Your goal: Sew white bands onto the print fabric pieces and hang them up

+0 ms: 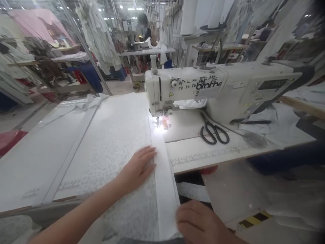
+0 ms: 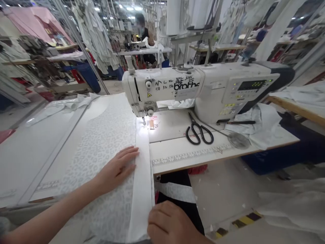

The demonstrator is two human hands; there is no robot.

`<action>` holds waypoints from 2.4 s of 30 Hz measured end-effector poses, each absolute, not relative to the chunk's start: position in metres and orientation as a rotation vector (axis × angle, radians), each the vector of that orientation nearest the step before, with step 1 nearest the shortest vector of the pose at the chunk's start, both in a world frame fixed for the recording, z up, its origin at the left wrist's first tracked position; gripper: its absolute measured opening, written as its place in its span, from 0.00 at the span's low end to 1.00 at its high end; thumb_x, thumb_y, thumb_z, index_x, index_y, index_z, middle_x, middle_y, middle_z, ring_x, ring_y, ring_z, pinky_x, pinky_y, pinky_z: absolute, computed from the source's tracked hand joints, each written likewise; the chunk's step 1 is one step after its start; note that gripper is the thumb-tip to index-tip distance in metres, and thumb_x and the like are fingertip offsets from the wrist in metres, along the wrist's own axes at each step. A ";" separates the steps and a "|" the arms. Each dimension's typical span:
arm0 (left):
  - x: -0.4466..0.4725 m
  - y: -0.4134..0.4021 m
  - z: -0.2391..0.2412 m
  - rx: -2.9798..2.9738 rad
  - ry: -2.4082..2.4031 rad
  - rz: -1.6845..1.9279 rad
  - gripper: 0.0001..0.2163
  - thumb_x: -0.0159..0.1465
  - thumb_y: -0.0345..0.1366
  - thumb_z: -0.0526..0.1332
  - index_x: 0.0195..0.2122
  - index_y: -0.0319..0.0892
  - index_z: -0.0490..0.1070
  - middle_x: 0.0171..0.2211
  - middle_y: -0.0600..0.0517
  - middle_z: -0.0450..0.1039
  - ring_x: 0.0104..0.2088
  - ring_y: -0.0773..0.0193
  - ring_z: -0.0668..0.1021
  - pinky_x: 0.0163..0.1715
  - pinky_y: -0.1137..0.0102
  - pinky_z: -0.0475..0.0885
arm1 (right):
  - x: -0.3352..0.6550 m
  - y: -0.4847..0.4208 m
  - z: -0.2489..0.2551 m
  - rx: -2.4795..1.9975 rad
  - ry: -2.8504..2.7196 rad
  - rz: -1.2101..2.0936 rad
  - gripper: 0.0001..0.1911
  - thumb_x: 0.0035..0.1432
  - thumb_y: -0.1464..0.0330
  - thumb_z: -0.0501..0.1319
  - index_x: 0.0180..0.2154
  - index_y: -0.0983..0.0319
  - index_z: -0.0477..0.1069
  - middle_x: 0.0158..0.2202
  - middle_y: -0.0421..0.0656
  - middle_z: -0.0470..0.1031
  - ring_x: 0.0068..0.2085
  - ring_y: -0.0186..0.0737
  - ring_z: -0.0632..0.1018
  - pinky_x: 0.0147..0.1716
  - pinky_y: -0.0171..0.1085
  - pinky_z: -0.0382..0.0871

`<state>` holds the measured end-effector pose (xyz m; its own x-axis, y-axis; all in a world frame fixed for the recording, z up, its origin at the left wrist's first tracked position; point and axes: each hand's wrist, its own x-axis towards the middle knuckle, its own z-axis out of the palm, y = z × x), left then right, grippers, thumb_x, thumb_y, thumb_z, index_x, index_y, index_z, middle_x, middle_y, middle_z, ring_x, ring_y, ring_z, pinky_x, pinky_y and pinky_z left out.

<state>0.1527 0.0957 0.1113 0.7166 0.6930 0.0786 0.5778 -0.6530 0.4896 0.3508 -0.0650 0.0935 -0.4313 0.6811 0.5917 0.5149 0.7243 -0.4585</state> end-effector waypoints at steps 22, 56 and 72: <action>0.169 0.128 0.108 2.619 0.880 0.245 0.19 0.66 0.37 0.49 0.58 0.42 0.55 0.60 0.47 0.56 0.62 0.56 0.56 0.57 0.53 0.61 | 0.357 0.029 0.097 -0.973 -2.237 0.257 0.14 0.59 0.80 0.48 0.30 0.67 0.70 0.28 0.46 0.72 0.33 0.40 0.70 0.33 0.38 0.67; 0.178 0.236 0.113 2.794 0.686 0.378 0.09 0.64 0.34 0.53 0.45 0.41 0.66 0.47 0.47 0.67 0.52 0.58 0.65 0.53 0.59 0.63 | 0.389 0.166 0.096 -0.993 -2.391 0.078 0.11 0.61 0.76 0.50 0.39 0.65 0.70 0.40 0.46 0.74 0.41 0.43 0.71 0.40 0.42 0.65; 0.168 0.225 0.118 2.644 0.472 0.347 0.12 0.66 0.34 0.51 0.49 0.46 0.68 0.48 0.48 0.68 0.52 0.58 0.68 0.51 0.61 0.67 | 0.391 0.157 0.094 -1.088 -2.454 0.105 0.15 0.60 0.74 0.49 0.47 0.67 0.66 0.41 0.48 0.71 0.44 0.45 0.68 0.43 0.45 0.64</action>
<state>0.1683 0.2245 0.1178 0.9107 0.3785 0.1654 0.2708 -0.8495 0.4527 0.3909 0.1568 0.0939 -0.5866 0.7197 0.3714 0.6853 0.6855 -0.2461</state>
